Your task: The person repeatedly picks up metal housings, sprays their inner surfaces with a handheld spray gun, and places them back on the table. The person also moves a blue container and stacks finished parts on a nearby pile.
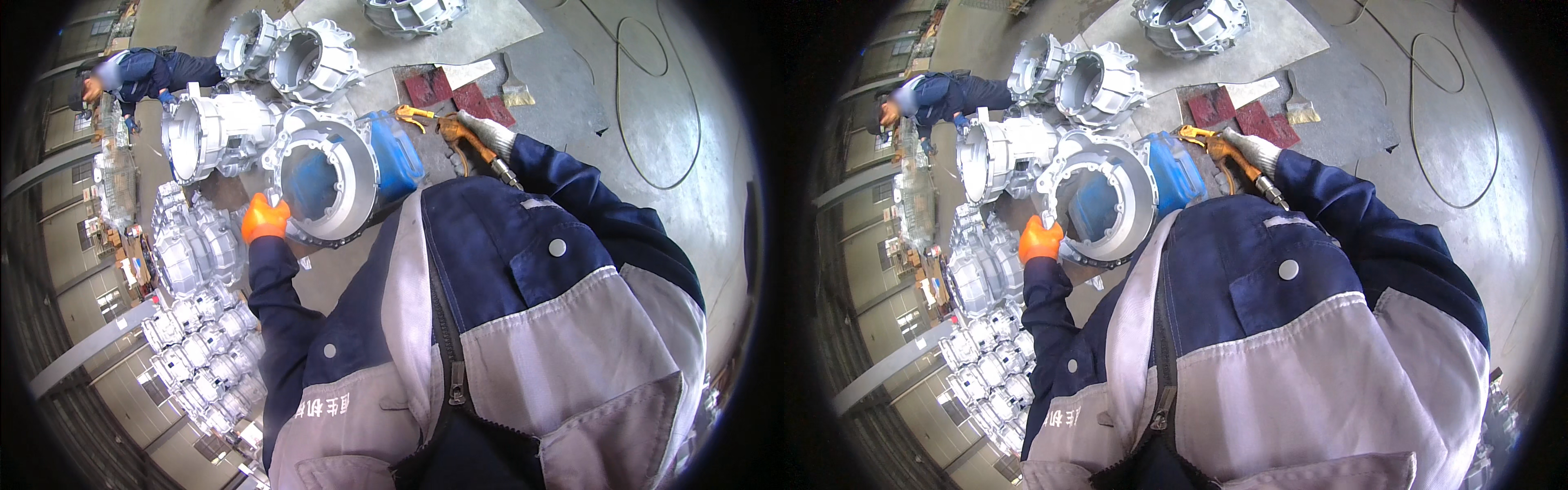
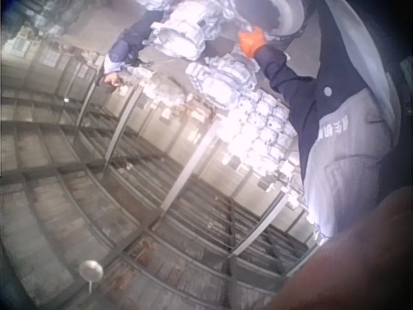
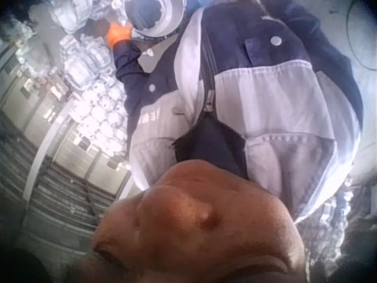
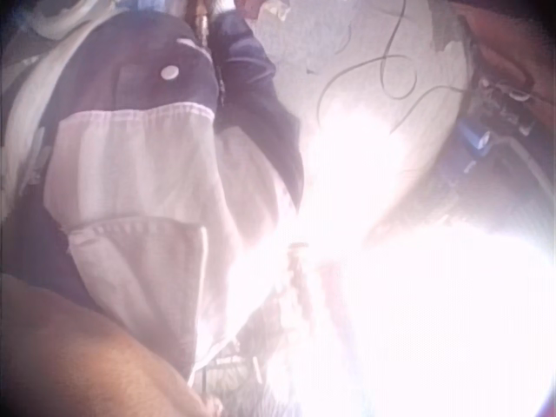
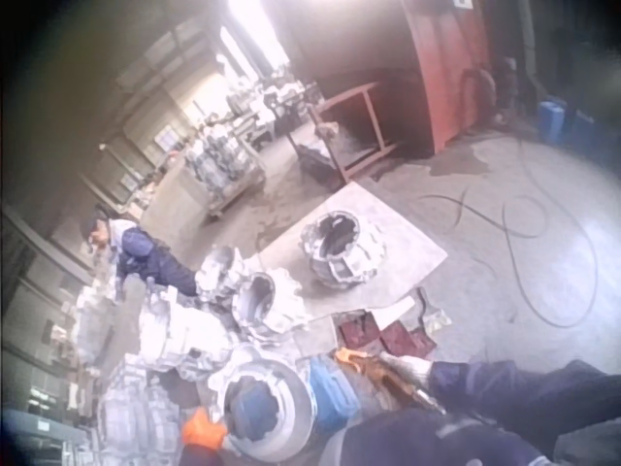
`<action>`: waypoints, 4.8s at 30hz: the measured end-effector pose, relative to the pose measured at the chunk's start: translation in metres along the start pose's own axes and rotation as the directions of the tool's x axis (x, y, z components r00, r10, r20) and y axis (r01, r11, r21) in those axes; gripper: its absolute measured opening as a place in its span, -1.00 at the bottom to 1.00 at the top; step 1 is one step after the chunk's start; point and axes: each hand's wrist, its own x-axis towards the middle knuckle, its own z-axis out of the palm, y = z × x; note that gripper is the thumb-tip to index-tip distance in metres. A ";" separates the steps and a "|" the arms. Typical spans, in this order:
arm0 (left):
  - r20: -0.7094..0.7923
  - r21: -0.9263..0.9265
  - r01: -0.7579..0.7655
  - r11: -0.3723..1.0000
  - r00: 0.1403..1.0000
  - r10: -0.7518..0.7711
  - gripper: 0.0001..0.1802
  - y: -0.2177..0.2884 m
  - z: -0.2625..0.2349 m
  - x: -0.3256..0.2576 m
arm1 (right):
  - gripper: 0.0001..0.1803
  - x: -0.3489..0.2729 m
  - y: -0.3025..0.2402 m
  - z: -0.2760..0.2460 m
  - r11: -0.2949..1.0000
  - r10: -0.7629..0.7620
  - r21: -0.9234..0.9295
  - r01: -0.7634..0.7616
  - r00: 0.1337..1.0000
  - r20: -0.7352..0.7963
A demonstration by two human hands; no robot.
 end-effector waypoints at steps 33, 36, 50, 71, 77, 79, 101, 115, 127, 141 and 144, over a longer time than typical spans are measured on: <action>0.008 0.061 0.005 0.998 1.000 -0.006 -0.60 0.007 -0.001 0.000 | -0.51 0.000 0.013 0.002 0.999 -0.043 0.024 0.043 0.999 -0.016; -0.009 0.065 0.020 0.998 1.000 -0.019 -0.59 0.009 0.000 -0.004 | -0.47 -0.001 0.010 0.009 0.999 -0.038 0.005 0.038 0.999 -0.031; 0.018 0.017 0.062 0.998 0.998 -0.062 -0.59 0.012 -0.005 -0.010 | -0.45 -0.003 0.009 0.015 0.971 -0.138 -0.195 0.141 0.990 0.027; 0.012 0.005 0.057 0.998 0.998 -0.057 -0.58 0.009 -0.002 -0.008 | -0.51 0.018 0.015 -0.013 0.992 -0.105 -0.061 0.106 0.994 0.020; 0.006 -0.006 0.053 0.999 0.999 -0.053 -0.59 0.011 -0.004 -0.010 | -0.52 0.020 0.013 -0.004 0.990 -0.141 0.028 0.141 0.990 -0.006; 0.029 -0.013 0.071 0.997 0.997 -0.071 -0.58 0.014 -0.006 -0.011 | -0.54 0.023 0.012 -0.007 0.996 -0.086 0.012 0.086 0.996 -0.002; -0.177 0.027 -0.060 0.998 0.982 0.064 -0.62 0.017 -0.006 0.017 | -0.48 0.009 -0.012 0.009 0.990 -0.112 -0.071 0.123 0.984 0.142; -0.301 0.032 -0.067 0.997 0.951 0.073 -0.37 0.010 0.016 0.019 | -0.49 0.018 0.002 -0.008 0.992 -0.120 -0.023 0.124 0.985 0.124; -0.133 -0.201 -0.005 0.980 0.991 -0.022 -0.19 0.006 0.021 0.024 | -0.43 0.000 -0.006 0.006 0.994 -0.097 -0.027 0.102 0.982 0.161; -0.149 -0.530 -0.161 0.833 0.984 0.096 -0.29 -0.011 0.037 0.037 | -0.41 0.018 -0.011 0.005 0.960 -0.121 -0.259 0.105 0.992 -0.045; -0.189 -0.435 -0.162 0.886 0.978 0.086 -0.32 -0.014 0.039 0.037 | -0.41 0.004 -0.024 0.012 0.961 -0.108 -0.258 0.101 0.994 -0.011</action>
